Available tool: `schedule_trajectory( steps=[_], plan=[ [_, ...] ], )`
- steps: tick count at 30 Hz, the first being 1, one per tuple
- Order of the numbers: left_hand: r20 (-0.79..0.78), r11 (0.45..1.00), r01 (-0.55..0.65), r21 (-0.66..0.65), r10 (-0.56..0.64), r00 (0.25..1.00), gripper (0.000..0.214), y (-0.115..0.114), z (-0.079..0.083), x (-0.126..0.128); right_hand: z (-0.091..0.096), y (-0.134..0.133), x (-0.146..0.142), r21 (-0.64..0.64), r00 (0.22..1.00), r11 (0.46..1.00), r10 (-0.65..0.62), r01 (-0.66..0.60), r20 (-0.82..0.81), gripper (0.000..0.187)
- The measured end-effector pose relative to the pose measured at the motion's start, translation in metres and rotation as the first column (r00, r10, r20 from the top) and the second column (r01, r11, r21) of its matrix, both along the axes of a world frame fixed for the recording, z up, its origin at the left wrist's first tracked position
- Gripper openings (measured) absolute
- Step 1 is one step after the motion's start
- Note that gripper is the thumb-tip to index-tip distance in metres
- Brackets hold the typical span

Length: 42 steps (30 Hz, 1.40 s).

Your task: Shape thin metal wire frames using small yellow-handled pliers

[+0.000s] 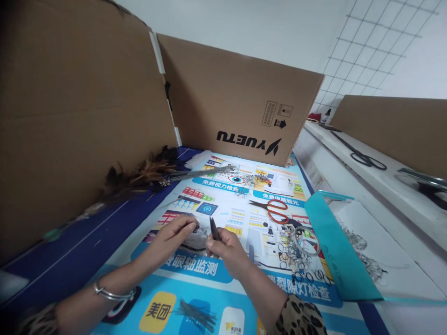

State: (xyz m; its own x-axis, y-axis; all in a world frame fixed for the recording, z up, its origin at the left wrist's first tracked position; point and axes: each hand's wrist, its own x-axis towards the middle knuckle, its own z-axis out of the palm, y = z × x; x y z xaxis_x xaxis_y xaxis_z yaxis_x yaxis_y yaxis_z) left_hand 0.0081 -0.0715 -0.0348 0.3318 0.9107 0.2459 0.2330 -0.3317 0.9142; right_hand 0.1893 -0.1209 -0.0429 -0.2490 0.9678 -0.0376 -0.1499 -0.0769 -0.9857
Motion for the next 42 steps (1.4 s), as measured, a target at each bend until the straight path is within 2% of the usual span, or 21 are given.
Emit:
schedule_trajectory(
  steps=[2,4,8,13,19,27,31,37,42],
  plan=[
    [-0.049,0.998,0.051,0.043,-0.049,0.998,0.021,0.001,0.002,0.000,0.002,-0.002,-0.002,0.000,0.998,0.998,0.056,-0.056,-0.006,0.022],
    [-0.071,0.994,0.105,0.030,-0.102,0.992,0.024,0.001,0.002,-0.001,0.003,-0.003,-0.004,-0.002,0.997,0.997,0.075,-0.075,-0.002,0.023],
    [-0.056,0.993,0.115,-0.002,-0.115,0.992,0.025,-0.002,0.002,-0.003,0.002,-0.003,-0.007,-0.002,1.000,1.000,0.002,-0.002,0.019,0.024],
    [-0.108,0.989,0.143,0.042,-0.138,0.985,0.024,-0.003,0.001,-0.006,-0.001,-0.004,-0.009,0.020,0.996,0.997,-0.081,0.080,0.039,0.020],
    [-0.182,0.982,0.170,0.087,-0.153,0.971,0.024,-0.004,0.000,-0.007,-0.002,-0.006,-0.010,0.072,0.986,0.993,-0.103,0.094,0.131,0.018],
    [-0.184,0.987,0.156,0.048,-0.145,0.972,0.027,-0.008,-0.001,-0.006,-0.003,-0.005,-0.009,0.149,0.958,0.984,-0.134,0.099,0.253,0.022],
    [-0.220,0.987,0.143,0.074,-0.123,0.968,0.026,-0.007,0.000,-0.007,-0.001,-0.005,-0.009,0.129,0.958,0.985,-0.141,0.112,0.249,0.020],
    [-0.266,0.977,0.205,0.063,-0.181,0.947,0.025,-0.003,0.009,-0.009,0.000,-0.004,-0.008,0.061,0.967,0.986,-0.162,0.152,0.199,0.019],
    [-0.277,0.969,0.179,0.171,-0.127,0.953,0.024,0.001,0.007,-0.011,-0.004,-0.002,-0.006,0.023,0.981,0.990,-0.143,0.141,0.133,0.018]
  ],
)
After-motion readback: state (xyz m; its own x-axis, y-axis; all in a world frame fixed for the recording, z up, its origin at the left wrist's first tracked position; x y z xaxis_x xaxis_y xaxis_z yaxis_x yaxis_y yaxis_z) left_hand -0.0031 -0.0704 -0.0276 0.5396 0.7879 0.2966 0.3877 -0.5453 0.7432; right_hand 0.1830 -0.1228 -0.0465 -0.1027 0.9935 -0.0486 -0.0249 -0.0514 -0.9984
